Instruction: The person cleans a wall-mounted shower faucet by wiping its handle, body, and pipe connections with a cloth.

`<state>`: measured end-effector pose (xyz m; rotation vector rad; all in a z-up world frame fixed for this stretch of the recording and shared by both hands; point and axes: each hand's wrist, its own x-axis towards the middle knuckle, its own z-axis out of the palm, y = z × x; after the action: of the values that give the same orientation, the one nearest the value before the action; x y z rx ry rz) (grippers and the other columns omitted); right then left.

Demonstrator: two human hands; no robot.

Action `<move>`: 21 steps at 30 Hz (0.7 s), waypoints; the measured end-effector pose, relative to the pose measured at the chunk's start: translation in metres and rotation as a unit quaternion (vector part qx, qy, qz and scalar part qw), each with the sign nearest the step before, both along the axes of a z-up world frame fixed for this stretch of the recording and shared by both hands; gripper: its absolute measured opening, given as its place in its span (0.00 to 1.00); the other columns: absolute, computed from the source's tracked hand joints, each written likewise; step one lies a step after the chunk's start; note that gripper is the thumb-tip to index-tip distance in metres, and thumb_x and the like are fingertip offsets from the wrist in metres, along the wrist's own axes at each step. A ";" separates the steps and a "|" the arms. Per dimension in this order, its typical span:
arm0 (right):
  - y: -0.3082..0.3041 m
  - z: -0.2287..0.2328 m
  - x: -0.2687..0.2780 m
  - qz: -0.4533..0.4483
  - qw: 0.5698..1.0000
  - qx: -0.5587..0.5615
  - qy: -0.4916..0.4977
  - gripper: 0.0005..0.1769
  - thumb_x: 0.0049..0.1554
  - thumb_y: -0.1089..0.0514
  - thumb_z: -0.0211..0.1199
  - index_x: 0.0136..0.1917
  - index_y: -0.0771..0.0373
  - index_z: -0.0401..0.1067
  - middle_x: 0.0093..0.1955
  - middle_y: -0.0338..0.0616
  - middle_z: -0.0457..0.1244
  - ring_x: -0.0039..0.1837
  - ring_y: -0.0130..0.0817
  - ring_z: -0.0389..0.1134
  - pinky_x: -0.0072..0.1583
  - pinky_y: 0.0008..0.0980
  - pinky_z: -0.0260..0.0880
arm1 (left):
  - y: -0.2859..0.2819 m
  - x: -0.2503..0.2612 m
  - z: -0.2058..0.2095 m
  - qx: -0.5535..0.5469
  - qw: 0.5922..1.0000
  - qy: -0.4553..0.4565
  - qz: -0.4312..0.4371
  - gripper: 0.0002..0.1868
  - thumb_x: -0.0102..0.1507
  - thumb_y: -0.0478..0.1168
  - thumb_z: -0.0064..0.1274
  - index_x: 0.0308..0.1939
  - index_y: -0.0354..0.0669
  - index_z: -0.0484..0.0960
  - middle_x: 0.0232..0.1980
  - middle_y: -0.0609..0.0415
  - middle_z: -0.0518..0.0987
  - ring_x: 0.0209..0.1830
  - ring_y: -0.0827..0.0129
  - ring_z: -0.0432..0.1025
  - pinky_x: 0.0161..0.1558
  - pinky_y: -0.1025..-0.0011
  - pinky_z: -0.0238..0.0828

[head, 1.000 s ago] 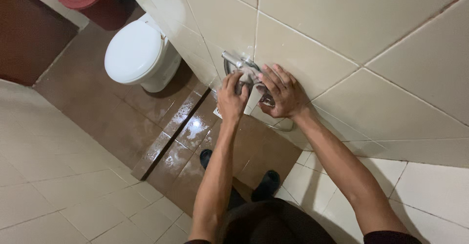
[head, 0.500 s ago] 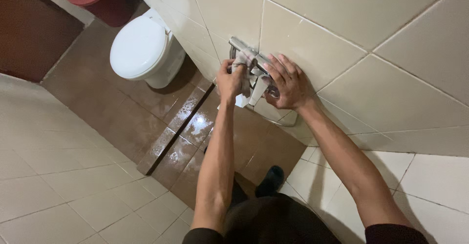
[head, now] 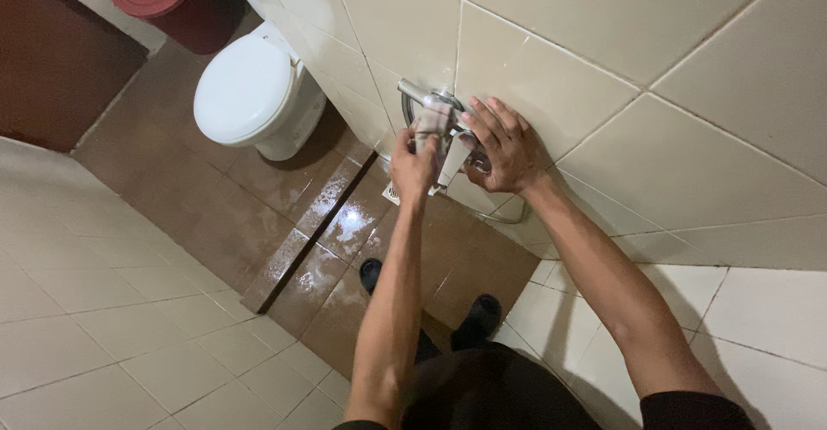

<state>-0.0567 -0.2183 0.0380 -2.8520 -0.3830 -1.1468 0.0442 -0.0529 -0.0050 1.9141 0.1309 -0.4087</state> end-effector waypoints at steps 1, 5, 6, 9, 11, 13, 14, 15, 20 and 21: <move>0.000 0.001 -0.001 0.000 1.000 0.000 0.001 0.42 0.62 0.30 0.57 0.78 0.57 0.57 0.81 0.44 0.52 0.81 0.42 0.47 0.78 0.46 0.54 | 0.001 -0.008 0.001 0.000 1.000 0.001 0.000 0.17 0.63 0.47 0.55 0.55 0.49 0.81 0.50 0.50 0.84 0.37 0.65 0.80 0.37 0.61 0.81; 0.001 0.010 -0.008 0.001 1.000 -0.002 0.015 0.40 0.64 0.33 0.58 0.79 0.58 0.58 0.81 0.46 0.53 0.82 0.44 0.48 0.78 0.46 0.56 | 0.010 -0.022 -0.001 0.041 0.971 -0.228 -0.051 0.21 0.61 0.46 0.61 0.58 0.48 0.82 0.63 0.48 0.78 0.52 0.60 0.74 0.53 0.56 0.75; 0.002 0.011 -0.008 -0.003 1.000 -0.001 0.021 0.40 0.64 0.33 0.58 0.79 0.58 0.59 0.81 0.46 0.53 0.82 0.44 0.48 0.77 0.45 0.56 | 0.012 -0.021 0.000 0.049 0.953 -0.292 -0.071 0.20 0.63 0.47 0.62 0.56 0.46 0.83 0.65 0.49 0.78 0.56 0.58 0.73 0.58 0.55 0.75; 0.002 0.009 -0.005 0.009 1.000 0.023 0.009 0.40 0.64 0.33 0.57 0.78 0.58 0.58 0.81 0.46 0.54 0.81 0.44 0.49 0.78 0.46 0.56 | 0.013 -0.011 0.009 0.068 0.947 -0.292 -0.112 0.24 0.58 0.45 0.61 0.57 0.44 0.82 0.68 0.50 0.75 0.53 0.54 0.70 0.57 0.55 0.71; -0.001 0.007 -0.003 0.005 1.000 0.012 0.021 0.40 0.64 0.31 0.56 0.78 0.58 0.58 0.80 0.47 0.54 0.81 0.45 0.49 0.78 0.47 0.56 | 0.008 0.000 0.020 0.081 0.941 -0.304 -0.127 0.22 0.56 0.43 0.61 0.54 0.43 0.83 0.66 0.49 0.77 0.53 0.55 0.69 0.55 0.55 0.70; -0.002 0.004 -0.004 -0.003 0.999 0.002 0.034 0.41 0.64 0.30 0.55 0.78 0.58 0.58 0.80 0.48 0.54 0.81 0.45 0.49 0.78 0.47 0.55 | 0.009 0.008 0.031 0.094 0.933 -0.315 -0.147 0.20 0.54 0.41 0.61 0.51 0.42 0.84 0.64 0.48 0.78 0.52 0.55 0.68 0.53 0.56 0.69; -0.002 0.002 -0.003 -0.003 0.999 0.015 0.030 0.41 0.64 0.31 0.55 0.79 0.58 0.58 0.80 0.47 0.54 0.81 0.45 0.49 0.78 0.47 0.55 | 0.011 0.012 0.036 0.061 0.939 -0.293 -0.170 0.21 0.55 0.41 0.60 0.52 0.41 0.83 0.52 0.49 0.82 0.46 0.59 0.70 0.52 0.59 0.69; -0.001 0.001 -0.003 -0.002 0.999 0.028 0.027 0.41 0.64 0.31 0.55 0.79 0.59 0.59 0.81 0.47 0.54 0.82 0.45 0.50 0.78 0.47 0.55 | 0.013 0.017 0.040 0.027 0.943 -0.270 -0.192 0.21 0.55 0.40 0.59 0.53 0.40 0.83 0.40 0.49 0.86 0.39 0.64 0.71 0.50 0.62 0.69; 0.000 -0.007 0.001 0.004 0.998 0.061 0.014 0.40 0.63 0.33 0.56 0.78 0.58 0.58 0.80 0.48 0.54 0.81 0.46 0.50 0.78 0.47 0.53 | 0.009 0.041 0.044 -0.021 0.950 -0.232 -0.209 0.17 0.54 0.40 0.58 0.45 0.39 0.80 0.26 0.51 0.79 0.24 0.70 0.69 0.30 0.67 0.69; -0.001 -0.009 0.001 0.010 0.998 0.067 0.010 0.40 0.63 0.33 0.56 0.78 0.59 0.58 0.80 0.49 0.54 0.81 0.46 0.50 0.78 0.47 0.52 | 0.009 0.043 0.043 -0.019 0.945 -0.248 -0.213 0.13 0.55 0.41 0.60 0.39 0.37 0.79 0.25 0.50 0.78 0.23 0.70 0.68 0.29 0.67 0.67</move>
<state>-0.0554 -0.2193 0.0288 -2.7357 -0.3193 -1.0951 0.0869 -0.0443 0.0384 1.9441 -0.6275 -0.1973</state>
